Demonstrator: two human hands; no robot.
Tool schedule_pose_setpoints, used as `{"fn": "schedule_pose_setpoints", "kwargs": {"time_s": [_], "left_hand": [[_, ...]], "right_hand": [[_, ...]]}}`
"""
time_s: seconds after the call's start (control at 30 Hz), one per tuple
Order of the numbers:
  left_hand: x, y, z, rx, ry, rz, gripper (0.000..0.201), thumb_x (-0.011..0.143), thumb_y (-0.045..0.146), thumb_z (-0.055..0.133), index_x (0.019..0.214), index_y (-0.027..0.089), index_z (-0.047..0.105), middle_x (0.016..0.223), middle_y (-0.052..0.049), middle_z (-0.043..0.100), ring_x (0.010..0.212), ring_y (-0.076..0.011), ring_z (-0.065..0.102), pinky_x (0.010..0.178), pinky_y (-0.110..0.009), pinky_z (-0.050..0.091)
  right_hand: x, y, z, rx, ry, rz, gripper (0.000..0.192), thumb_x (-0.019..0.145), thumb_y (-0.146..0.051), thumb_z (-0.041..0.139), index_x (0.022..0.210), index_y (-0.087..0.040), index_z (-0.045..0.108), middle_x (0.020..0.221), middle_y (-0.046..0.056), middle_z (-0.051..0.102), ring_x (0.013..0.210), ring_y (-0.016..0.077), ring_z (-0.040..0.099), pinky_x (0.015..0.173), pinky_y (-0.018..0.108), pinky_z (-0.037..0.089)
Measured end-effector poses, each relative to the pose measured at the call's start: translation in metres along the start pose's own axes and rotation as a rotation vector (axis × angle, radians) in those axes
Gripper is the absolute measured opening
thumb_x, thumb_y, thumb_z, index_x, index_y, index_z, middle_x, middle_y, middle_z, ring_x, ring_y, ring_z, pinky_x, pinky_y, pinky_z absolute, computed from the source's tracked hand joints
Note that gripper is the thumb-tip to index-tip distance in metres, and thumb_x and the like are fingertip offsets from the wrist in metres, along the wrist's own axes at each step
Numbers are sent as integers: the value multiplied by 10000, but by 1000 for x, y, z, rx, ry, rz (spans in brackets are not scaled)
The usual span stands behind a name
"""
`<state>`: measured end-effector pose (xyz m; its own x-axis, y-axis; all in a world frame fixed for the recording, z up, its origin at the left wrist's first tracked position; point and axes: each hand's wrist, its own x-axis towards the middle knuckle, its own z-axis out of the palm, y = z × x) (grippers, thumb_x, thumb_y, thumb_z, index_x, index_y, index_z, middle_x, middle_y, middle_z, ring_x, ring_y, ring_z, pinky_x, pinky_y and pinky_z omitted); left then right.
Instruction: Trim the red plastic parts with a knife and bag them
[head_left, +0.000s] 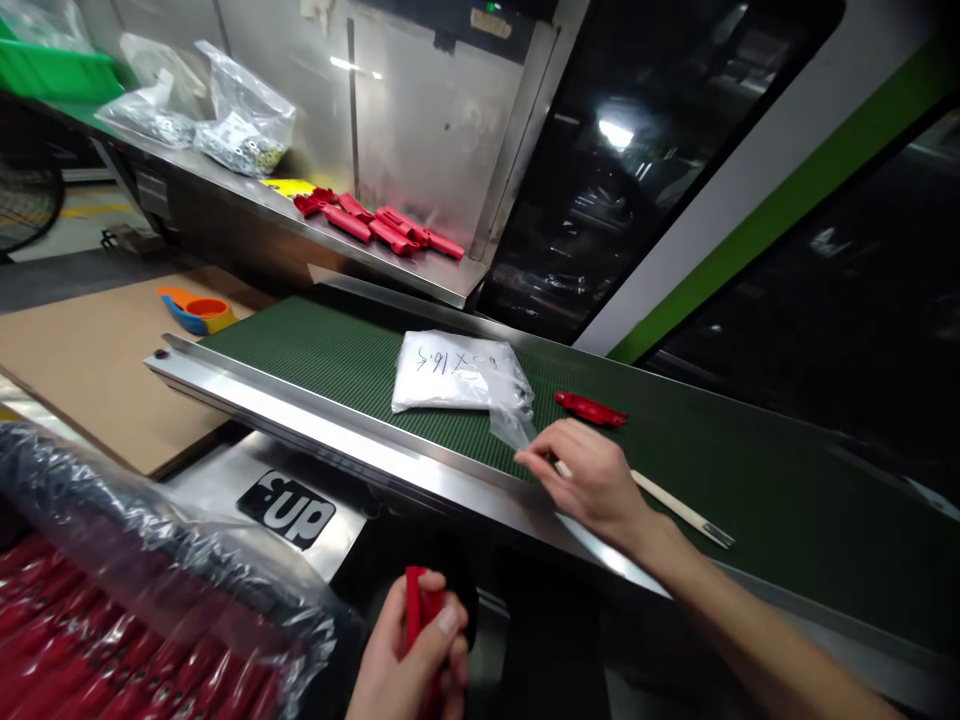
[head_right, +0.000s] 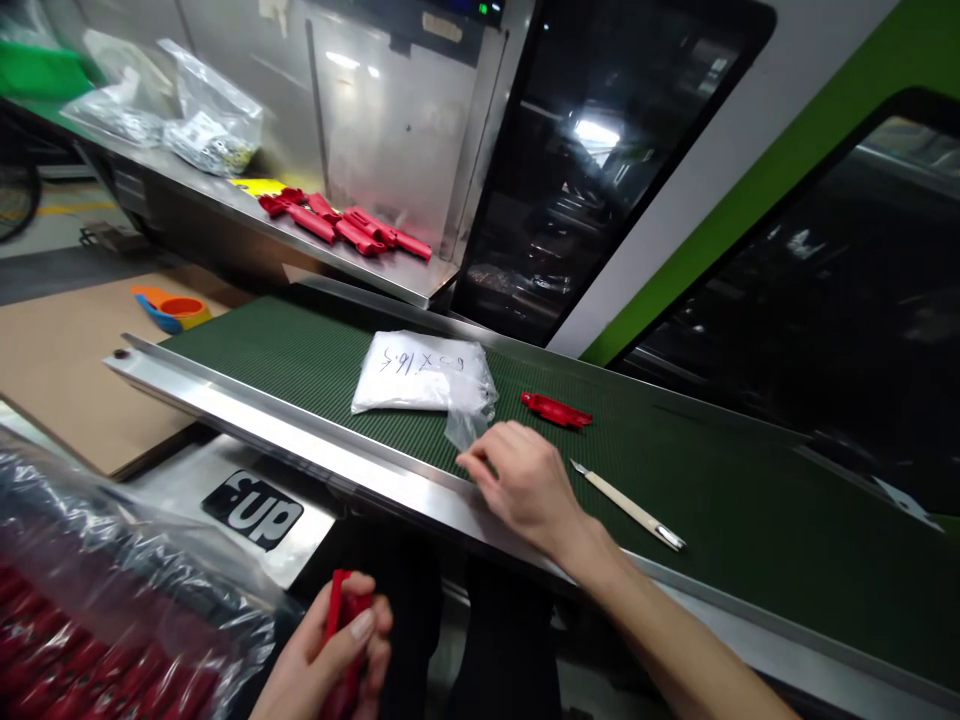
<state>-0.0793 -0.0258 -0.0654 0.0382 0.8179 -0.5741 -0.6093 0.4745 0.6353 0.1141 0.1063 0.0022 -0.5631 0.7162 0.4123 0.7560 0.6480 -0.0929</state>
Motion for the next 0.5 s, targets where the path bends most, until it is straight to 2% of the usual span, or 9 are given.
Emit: {"fn": "schedule_pose_setpoints", "kwargs": {"time_s": [0.1,0.17,0.27,0.33,0.4,0.43,0.5], "left_hand": [[3,18,15,-12,-94,32,609,674,504,823,1072,212,466,916,-46,639,595,-130,567,364,-165,363],[6,26,20,-46,-153,-47,552,748,497,766,1116,215,465,1022,-65,640,548,-85,536,416,-170,393],[6,28,18,-37,-234,-144,479,757,392,786,1089,201,497,960,-50,644,566,-68,532,503,-161,416],[3,26,13,-2,-229,-110,445,725,307,816,1029,185,515,847,-26,631,650,-96,567,574,-161,442],[-2,24,7,36,-159,-77,428,715,279,820,1006,185,521,781,-4,609,669,-102,574,609,-165,454],[-4,23,4,50,-116,-78,433,712,277,821,1013,190,523,778,3,604,655,-99,571,599,-166,452],[-10,24,-2,81,-49,-87,451,698,273,826,1030,197,530,787,9,599,602,-85,550,545,-160,431]], "right_hand": [[-19,-51,-3,120,28,-87,153,943,-182,533,812,-159,608,791,46,653,731,149,569,674,296,429],[-31,-81,-3,221,6,-157,135,926,-127,523,826,-147,610,795,50,655,734,150,570,666,299,432],[-45,-109,-5,319,-70,-201,201,920,-96,464,779,-137,601,733,50,628,693,151,563,626,293,446],[-53,-116,-8,367,-139,-194,196,929,-135,476,778,-142,601,735,49,632,689,152,575,612,292,466],[-61,-115,-13,472,-144,-155,112,928,-193,540,862,-143,616,800,54,663,749,154,614,655,286,512],[-65,-112,-16,522,-100,-92,74,919,-204,574,917,-147,621,840,54,674,794,151,630,695,277,531],[-73,-103,-20,562,48,164,109,904,-191,606,1011,-175,622,909,44,670,849,138,640,742,250,542]]}}
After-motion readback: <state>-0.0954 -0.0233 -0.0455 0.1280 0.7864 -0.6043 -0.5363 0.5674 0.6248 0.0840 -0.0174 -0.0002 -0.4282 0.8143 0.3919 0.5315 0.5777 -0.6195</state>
